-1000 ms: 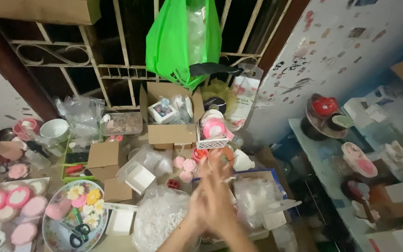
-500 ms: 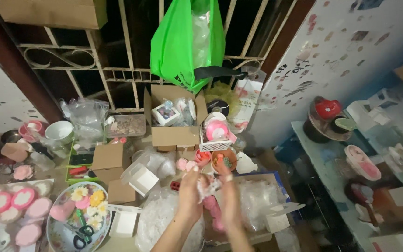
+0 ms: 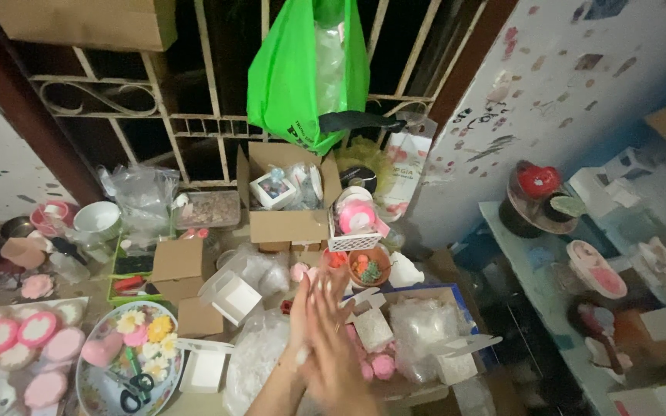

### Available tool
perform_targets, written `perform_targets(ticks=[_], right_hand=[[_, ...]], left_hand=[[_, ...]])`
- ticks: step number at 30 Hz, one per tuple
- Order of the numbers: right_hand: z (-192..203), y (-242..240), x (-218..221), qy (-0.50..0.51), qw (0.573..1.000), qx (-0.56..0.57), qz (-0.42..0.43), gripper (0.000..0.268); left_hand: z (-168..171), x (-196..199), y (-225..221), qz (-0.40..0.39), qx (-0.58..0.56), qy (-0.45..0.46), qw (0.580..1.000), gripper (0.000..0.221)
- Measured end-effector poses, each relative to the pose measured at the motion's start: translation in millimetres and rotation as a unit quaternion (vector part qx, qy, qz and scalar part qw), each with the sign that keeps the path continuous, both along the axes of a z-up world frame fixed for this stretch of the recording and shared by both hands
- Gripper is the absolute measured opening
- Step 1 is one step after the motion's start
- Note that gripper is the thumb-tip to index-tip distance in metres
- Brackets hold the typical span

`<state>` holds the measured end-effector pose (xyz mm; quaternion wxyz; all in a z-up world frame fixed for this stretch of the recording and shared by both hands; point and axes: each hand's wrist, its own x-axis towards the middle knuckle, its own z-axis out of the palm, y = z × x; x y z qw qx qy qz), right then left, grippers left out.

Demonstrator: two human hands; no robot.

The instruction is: The person folds flat white cardboard blanks into small boxes, pressing the sides and flaps to shape each one on a cluttered worktable. They then wrap an item in bubble wrap and cut a length of bubble wrap from a roll using scissors.

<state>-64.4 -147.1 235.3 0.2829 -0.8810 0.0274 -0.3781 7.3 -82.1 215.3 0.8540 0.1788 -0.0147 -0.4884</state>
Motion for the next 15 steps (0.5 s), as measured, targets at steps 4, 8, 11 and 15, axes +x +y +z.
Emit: perform_targets(ticks=[4,8,11,15], right_hand=[[-8.0,-21.6,-1.4,0.004,0.996,-0.081,-0.044,0.064],[13.4,-25.2,-2.7,0.065,0.982,-0.103,-0.142,0.064],[10.5,9.2,-15.4,0.090,0.992,-0.019,-0.088,0.062],[-7.1,29.0,-30.1,0.080,0.993,0.087,-0.012,0.057]], left_hand=[[-90.8,-22.1,-12.2,0.066,-0.113,-0.156,0.979,0.063],[-63.8,-29.1,-7.6,-0.063,-0.046,-0.055,0.995,0.058],[-73.7,-5.6,-8.0,-0.082,-0.182,-0.018,0.980,0.073],[-48.0,19.8,-11.0,-0.020,-0.244,-0.015,0.970,0.069]])
